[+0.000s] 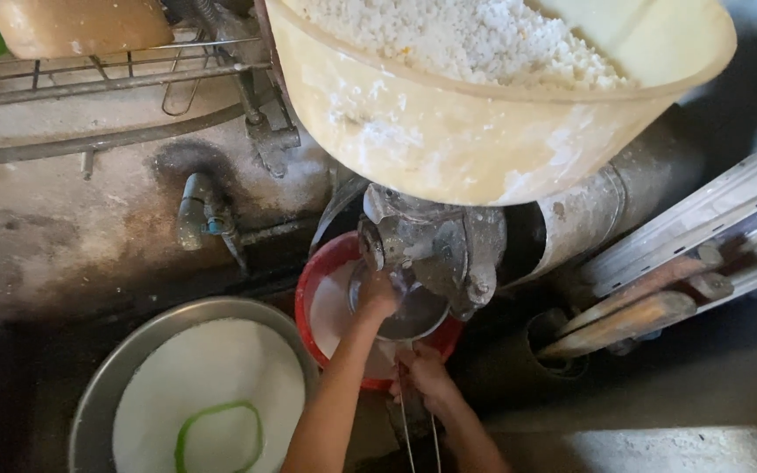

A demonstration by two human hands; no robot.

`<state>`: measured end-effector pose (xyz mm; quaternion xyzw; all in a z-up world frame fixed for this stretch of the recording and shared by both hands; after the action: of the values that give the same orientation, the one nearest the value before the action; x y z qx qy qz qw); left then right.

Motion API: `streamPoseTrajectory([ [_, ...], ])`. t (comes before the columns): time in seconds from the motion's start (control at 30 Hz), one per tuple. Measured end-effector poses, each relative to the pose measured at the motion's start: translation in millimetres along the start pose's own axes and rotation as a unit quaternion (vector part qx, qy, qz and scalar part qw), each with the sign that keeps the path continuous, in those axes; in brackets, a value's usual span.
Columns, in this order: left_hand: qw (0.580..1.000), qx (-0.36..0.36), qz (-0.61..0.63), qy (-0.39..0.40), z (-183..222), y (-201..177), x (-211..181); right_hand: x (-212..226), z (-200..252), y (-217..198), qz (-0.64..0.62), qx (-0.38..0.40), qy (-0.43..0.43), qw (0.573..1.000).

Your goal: Scooping soaked rice into a mechanical grinder and then transferring the processed rice milk into a bucket using a scoop and strainer.

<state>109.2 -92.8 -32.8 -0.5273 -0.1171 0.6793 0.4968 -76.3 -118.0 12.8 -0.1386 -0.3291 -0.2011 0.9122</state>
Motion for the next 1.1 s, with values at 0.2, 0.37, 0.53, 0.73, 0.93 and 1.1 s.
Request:
streamPoseTrajectory([
  [0.2,0.958,-0.218,0.171,0.079,8.2,-45.6,8.5,11.1,24.8,2.0,-0.013,-0.034,0.038,0.999],
  [0.37,0.921,-0.259,0.242,0.163,44.7,-62.4,30.2,-11.6,-28.1,9.8,-0.088,0.01,-0.056,0.995],
  [0.53,0.895,-0.303,0.325,0.025,83.6,-58.4,71.7,-15.3,-64.4,14.2,-0.131,0.07,-0.13,0.98],
  [0.73,0.836,-0.112,0.515,-0.155,119.4,-40.9,72.1,8.8,-36.1,3.5,-0.033,0.015,-0.104,0.994],
  [0.93,0.833,-0.107,0.522,-0.148,130.2,-44.2,73.2,-1.3,-79.1,-1.2,-0.058,0.002,-0.095,0.994],
  [1.1,0.834,-0.115,0.522,-0.139,137.1,-48.1,73.8,14.0,-76.6,2.6,-0.127,-0.013,-0.135,0.983],
])
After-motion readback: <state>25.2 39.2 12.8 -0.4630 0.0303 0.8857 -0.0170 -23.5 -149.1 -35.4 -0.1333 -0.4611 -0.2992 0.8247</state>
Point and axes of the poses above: each hand's wrist, its own z-axis away from the middle knuckle, its own y-axis out of the palm, x = y × z, the point moved 7 cm from there along -z, towards the middle knuckle, and after that the axes turned 4 degrees about -x, right-handed, at the moved point
